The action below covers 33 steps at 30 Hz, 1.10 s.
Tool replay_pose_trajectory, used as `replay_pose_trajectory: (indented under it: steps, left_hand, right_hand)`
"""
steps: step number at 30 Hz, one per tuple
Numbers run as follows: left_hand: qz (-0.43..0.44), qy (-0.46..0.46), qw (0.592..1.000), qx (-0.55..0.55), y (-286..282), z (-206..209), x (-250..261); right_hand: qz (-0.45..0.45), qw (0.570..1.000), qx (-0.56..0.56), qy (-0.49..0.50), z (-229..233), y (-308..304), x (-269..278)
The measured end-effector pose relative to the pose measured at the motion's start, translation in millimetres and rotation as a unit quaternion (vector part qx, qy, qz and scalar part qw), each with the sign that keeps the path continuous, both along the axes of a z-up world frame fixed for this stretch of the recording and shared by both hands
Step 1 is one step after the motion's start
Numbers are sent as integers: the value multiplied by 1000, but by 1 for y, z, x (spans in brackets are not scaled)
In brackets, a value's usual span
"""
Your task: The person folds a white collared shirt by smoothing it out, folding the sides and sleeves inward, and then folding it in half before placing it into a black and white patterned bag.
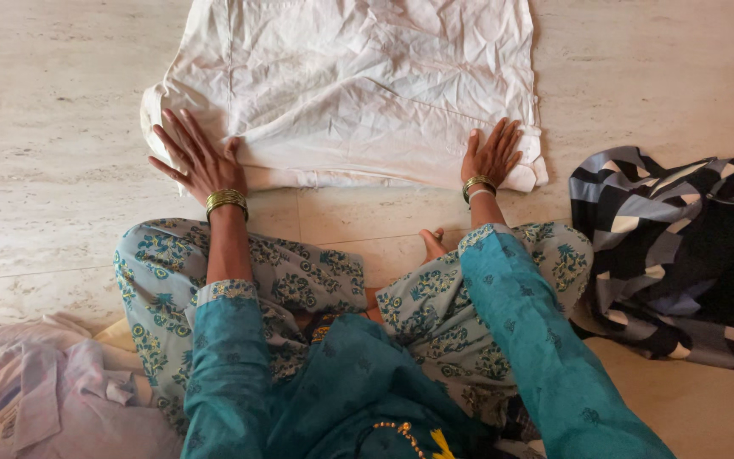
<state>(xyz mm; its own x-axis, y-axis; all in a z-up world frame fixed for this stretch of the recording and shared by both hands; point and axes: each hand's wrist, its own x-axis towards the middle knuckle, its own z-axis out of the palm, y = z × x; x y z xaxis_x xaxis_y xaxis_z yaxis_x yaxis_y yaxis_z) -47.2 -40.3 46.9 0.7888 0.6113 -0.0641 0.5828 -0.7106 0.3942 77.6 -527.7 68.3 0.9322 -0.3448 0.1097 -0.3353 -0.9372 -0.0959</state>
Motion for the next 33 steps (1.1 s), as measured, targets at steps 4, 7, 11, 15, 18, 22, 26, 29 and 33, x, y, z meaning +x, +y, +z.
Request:
replay_pose_trajectory:
  steps: [4,7,11,15,18,22,26,29,33]
  left_hand:
    - [23,-19,997,71,-3,6,-4]
    - [-286,-123,945,100,-21,19,-4]
    - [-435,-76,896,48,-54,11,-20]
    - [-434,-34,881,185,-57,-30,-7]
    - [-423,-26,873,241,-56,-47,0]
    - [-418,-6,902,105,-62,-44,-15]
    - [-435,71,891,104,-70,-24,-46]
    - [-446,69,886,104,-68,7,-61]
    - [-415,108,902,-41,-49,40,-35]
  right_hand:
    - [5,1000,8,5,-16,-13,12]
    - [34,998,-35,-32,-4,-4,22]
    - [347,935,64,34,46,41,-10]
    - [448,884,-14,131,60,71,-55]
    - [452,886,39,99,52,63,-53]
    - [445,888,5,113,37,60,-50]
    - [377,884,-66,267,50,70,-73]
    - [366,863,-27,347,68,71,-71]
    - [352,853,257,287,86,69,-45]
